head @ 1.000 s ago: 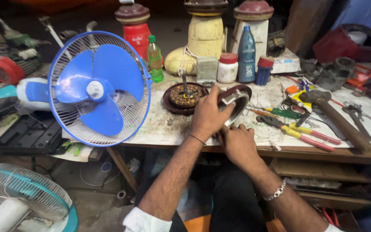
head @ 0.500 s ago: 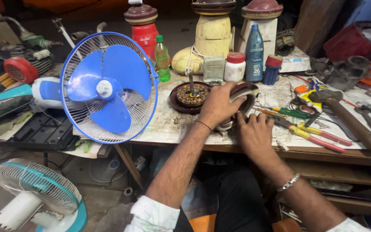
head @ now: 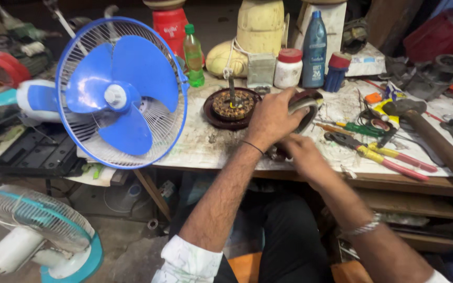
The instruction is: The person disassembles a fan motor housing, removes the top cover, and then reassembles it by aligning and pressing the cover back onto the base. They wipe the exterior with a cloth and rotate the assembled unit on the workbench.
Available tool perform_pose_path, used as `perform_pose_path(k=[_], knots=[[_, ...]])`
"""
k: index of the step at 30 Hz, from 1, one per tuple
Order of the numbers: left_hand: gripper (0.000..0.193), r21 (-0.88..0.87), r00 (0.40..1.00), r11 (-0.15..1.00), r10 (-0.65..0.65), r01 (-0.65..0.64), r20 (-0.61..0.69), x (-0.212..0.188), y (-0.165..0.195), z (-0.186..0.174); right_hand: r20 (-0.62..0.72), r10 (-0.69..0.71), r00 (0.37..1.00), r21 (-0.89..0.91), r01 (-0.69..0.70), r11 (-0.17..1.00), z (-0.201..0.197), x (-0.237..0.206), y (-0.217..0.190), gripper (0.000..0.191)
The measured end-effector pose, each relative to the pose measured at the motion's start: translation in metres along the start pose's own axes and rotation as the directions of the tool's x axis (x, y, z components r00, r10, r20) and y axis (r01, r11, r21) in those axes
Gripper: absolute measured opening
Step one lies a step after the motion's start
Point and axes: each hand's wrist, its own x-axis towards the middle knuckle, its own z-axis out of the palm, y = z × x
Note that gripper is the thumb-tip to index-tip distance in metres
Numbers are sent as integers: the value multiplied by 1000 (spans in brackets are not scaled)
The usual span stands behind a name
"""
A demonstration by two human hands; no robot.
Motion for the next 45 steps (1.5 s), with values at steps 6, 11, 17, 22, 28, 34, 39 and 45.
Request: perform_pose_path(k=[6,11,17,22,28,34,39,45], knots=[[45,-2,1000,1000,-30,30,-7,0,-2,-4,-67,-186,980,-14,185,983,0,-11,-10,32],[46,-45,1000,999,-7,6,-29,0,-2,-4,-46,-236,971,-642,152,752,-1,-16,-20,38],[42,-19,999,999,-33,33,-9,1,2,-3,-51,-233,971,-354,201,914,-5,-21,-30,34],[47,-27,999,999,-44,44,0,6,2,-2,57,-90,994,131,82,988,-6,-20,-25,36],[42,-33,999,999,-30,29,-20,5,-8,-9,-91,-455,886,-909,113,402,-1,-19,-15,41],[40,-54,998,997,-55,55,0,3,-8,-13,1,-303,953,-758,198,621,-7,-19,-12,40],[45,-50,996,995,-84,85,38,5,-2,-9,-102,-305,947,-481,222,848,0,-21,-11,42],[43,-93,1000,995,-22,22,7,5,-2,-10,-109,-427,898,-856,134,500,-4,-21,-9,46]])
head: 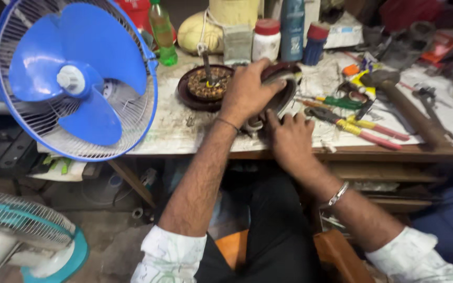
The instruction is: The person disassembles a fan motor housing, removes the top cover, and then reassembles it by aligning and pressing the cover back onto the base. They wipe the exterior with a cloth and rotate the assembled unit on the workbench.
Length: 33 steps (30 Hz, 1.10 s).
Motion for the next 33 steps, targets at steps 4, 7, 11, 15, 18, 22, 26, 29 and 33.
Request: perform_pose_path(k=[4,7,11,15,18,22,26,29,33], knots=[[48,31,999,999,-34,34,1,2,0,-1,268,34,963,649,-206,732,-2,-1,-2,38],[43,-9,998,998,-60,61,31,1,-1,-4,-56,-44,997,-121,37,992,-6,-2,-6,49],[43,20,998,998,-64,63,29,0,-2,-7,313,66,947,163,-122,979,-11,1,-8,41],[43,-17,999,999,-48,48,-10,-1,-3,-8,92,5,996,-98,4,995,-9,2,-5,49],[42,6,1000,1000,-1,1,-21,-3,-2,-6,206,27,978,454,-120,883,-6,3,-3,41],[42,14,1000,1000,4,-4,-30,-7,0,-3,272,41,962,208,-100,973,-7,2,-1,38],[41,23,999,999,-43,43,15,-4,2,-1,182,20,983,374,-88,923,-4,2,-3,28],[41,46,1000,999,-14,15,-20,-3,1,-1,249,14,969,650,-178,739,0,5,0,27],[39,37,1000,999,-3,3,7,-5,0,-1,105,-7,994,521,-49,852,3,8,1,30]])
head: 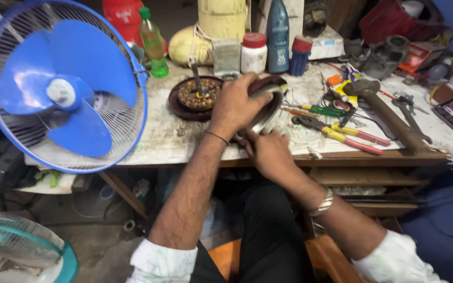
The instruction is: The person disassembles a fan motor housing, removes the top cover, and then reassembles it by aligning and pressing the cover back onto the base. They wipe the exterior with a cloth and rotate the assembled unit on the workbench.
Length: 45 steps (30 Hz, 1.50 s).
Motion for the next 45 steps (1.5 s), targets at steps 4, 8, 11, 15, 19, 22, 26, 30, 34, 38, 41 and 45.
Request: perform_pose_path(k=[4,8,11,15,19,22,26,30,34,38,41,45], knots=[[43,-22,999,999,-36,35,-29,-1,-1,-1,111,5,994,292,-38,956,-2,-3,-5,28],[42,-13,999,999,-46,46,-15,2,-2,-2,-14,6,1000,-258,-9,966,-7,-7,-11,33],[43,12,998,1000,-12,13,-54,4,-4,-4,186,124,975,156,-154,976,-13,-5,-12,28],[44,-21,999,1000,13,-14,-50,1,-5,-3,-35,6,999,-473,-21,881,-11,-14,-16,40],[42,-24,999,999,-28,27,-37,1,-6,-3,55,79,995,-222,-65,973,-8,-16,-19,37],[43,-43,999,999,-9,7,-38,2,-5,-3,-93,-67,993,-604,-3,797,-6,-17,-20,47],[40,-32,999,999,-22,20,-49,2,-3,-2,-11,19,1000,-357,-21,934,-6,-19,-19,41],[41,-30,998,999,8,-10,-55,-1,-2,-1,-62,-8,998,-442,-20,897,-5,-18,-14,41],[42,-34,999,999,-11,9,-44,0,-3,-1,126,109,986,109,-123,986,-4,-15,-6,38],[41,-25,999,999,-35,35,-22,3,-6,-1,-58,27,998,-455,-50,889,1,-20,-4,41],[43,-33,998,999,-9,8,-55,2,-8,-1,10,59,998,-282,-54,958,0,-18,-8,41],[45,-18,999,1000,1,-2,-51,-1,-8,1,-54,-35,998,-378,12,926,-8,-17,-20,45]])
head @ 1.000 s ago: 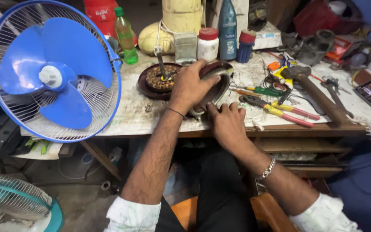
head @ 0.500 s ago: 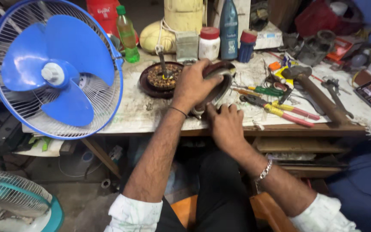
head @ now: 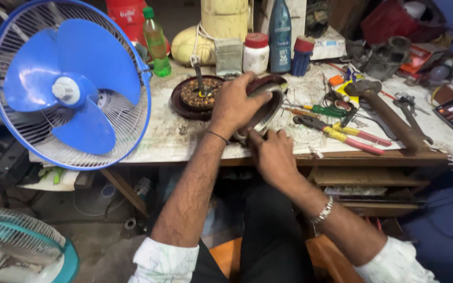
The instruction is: The person disassembles a fan motor housing, removes the top cover, and then reassembles it by aligning and pressing the cover back onto the base. They wipe the exterior with a cloth and rotate the assembled unit on the workbench.
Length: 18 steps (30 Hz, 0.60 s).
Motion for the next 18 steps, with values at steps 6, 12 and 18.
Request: perform_pose_path(k=[6,12,18], knots=[[43,53,1000,999,-10,11,-13,0,3,0,78,82,994,17,-84,996,0,-2,-4,42],[39,-63,994,994,88,-93,-70,-7,-6,-4,134,80,988,249,-112,962,3,-2,0,42],[37,-116,963,978,147,-176,-224,-25,-23,-3,96,96,991,149,-110,983,8,-2,-13,36]])
